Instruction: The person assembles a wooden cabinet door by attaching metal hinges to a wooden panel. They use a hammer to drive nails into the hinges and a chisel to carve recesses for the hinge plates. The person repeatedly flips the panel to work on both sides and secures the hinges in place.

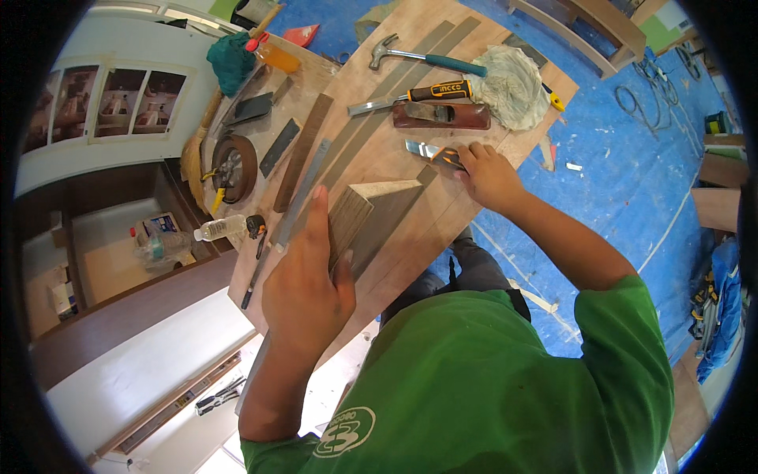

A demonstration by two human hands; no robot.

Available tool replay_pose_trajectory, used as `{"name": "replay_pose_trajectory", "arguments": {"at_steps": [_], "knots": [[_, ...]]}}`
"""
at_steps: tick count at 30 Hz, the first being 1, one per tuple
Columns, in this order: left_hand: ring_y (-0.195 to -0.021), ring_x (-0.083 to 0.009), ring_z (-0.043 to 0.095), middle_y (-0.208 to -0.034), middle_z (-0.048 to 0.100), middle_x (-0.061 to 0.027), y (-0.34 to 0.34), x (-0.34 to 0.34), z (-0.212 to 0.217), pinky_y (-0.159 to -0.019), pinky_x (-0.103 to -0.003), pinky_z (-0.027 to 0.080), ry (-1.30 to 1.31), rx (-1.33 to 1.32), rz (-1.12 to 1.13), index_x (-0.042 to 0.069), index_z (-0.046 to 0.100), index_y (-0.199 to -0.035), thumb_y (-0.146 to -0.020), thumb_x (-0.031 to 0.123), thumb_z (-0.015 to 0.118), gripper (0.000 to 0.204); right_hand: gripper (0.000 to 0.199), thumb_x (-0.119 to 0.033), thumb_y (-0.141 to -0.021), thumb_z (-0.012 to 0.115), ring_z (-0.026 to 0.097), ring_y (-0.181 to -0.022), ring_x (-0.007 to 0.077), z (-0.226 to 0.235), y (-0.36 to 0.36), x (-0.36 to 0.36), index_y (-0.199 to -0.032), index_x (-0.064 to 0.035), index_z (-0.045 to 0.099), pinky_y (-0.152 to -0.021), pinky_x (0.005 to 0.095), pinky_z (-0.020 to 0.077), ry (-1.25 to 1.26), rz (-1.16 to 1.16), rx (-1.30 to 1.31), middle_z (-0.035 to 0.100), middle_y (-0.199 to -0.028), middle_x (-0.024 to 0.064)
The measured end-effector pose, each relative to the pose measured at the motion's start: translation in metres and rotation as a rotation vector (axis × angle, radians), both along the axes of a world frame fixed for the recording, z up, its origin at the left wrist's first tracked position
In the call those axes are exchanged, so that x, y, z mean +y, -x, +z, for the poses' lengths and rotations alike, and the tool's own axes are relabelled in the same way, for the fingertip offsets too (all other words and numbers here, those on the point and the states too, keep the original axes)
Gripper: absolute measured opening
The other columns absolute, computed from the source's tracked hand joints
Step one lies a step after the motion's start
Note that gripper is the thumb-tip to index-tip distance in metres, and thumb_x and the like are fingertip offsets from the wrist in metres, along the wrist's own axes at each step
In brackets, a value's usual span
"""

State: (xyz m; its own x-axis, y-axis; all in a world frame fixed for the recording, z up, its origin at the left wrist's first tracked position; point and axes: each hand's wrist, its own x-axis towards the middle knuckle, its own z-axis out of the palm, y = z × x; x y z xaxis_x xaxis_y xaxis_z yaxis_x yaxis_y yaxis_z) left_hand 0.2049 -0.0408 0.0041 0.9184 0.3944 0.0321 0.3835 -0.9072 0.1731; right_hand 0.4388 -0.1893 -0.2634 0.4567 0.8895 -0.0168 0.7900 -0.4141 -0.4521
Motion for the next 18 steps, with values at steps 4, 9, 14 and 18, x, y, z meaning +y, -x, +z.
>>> {"name": "replay_pose_trajectory", "arguments": {"at_steps": [4,9,14,18], "knots": [[-0.088,-0.0349,0.072,-0.128,0.068,-0.0194,0.001,0.006,0.0,-0.073,-0.04,0.058,0.026,0.012,0.039,0.006,0.032,-0.162,-0.081,0.002,0.071,0.09,0.054,-0.027,-0.089,0.075,0.06,-0.112,0.0329,-0.01,-0.008,0.021,-0.136,-0.0068,0.058,-0.09,0.0459,0.0489,0.006,0.025,-0.141,0.061,-0.121,0.0129],[-0.097,-0.037,0.071,-0.13,0.068,-0.0186,0.002,0.021,-0.002,-0.081,-0.042,0.057,0.074,-0.029,0.054,0.01,0.033,-0.163,-0.082,0.005,0.072,0.09,0.058,-0.024,-0.087,0.074,0.055,-0.114,0.0318,-0.01,0.002,0.022,-0.141,-0.0086,0.058,-0.093,0.0475,0.0441,-0.181,-0.013,-0.236,0.058,-0.124,0.0122],[-0.103,-0.0397,0.07,-0.127,0.068,-0.0209,0.002,0.025,-0.001,-0.084,-0.043,0.057,0.071,-0.006,0.059,0.011,0.032,-0.163,-0.083,0.006,0.073,0.09,0.058,-0.018,-0.086,0.072,0.053,-0.113,0.032,-0.014,0.051,0.012,-0.141,-0.0084,0.059,-0.092,0.0464,0.0443,-0.199,0.172,-0.092,0.056,-0.127,0.0114],[-0.099,-0.0368,0.07,-0.121,0.069,-0.0174,0.002,0.027,-0.004,-0.08,-0.042,0.057,0.022,-0.043,0.015,0.009,0.031,-0.163,-0.082,0.007,0.073,0.092,0.05,-0.015,-0.084,0.073,0.053,-0.113,0.0316,-0.024,0.063,0.003,-0.133,-0.0087,0.063,-0.092,0.0451,0.0447,-0.155,0.157,-0.066,0.056,-0.124,0.0106]]}}
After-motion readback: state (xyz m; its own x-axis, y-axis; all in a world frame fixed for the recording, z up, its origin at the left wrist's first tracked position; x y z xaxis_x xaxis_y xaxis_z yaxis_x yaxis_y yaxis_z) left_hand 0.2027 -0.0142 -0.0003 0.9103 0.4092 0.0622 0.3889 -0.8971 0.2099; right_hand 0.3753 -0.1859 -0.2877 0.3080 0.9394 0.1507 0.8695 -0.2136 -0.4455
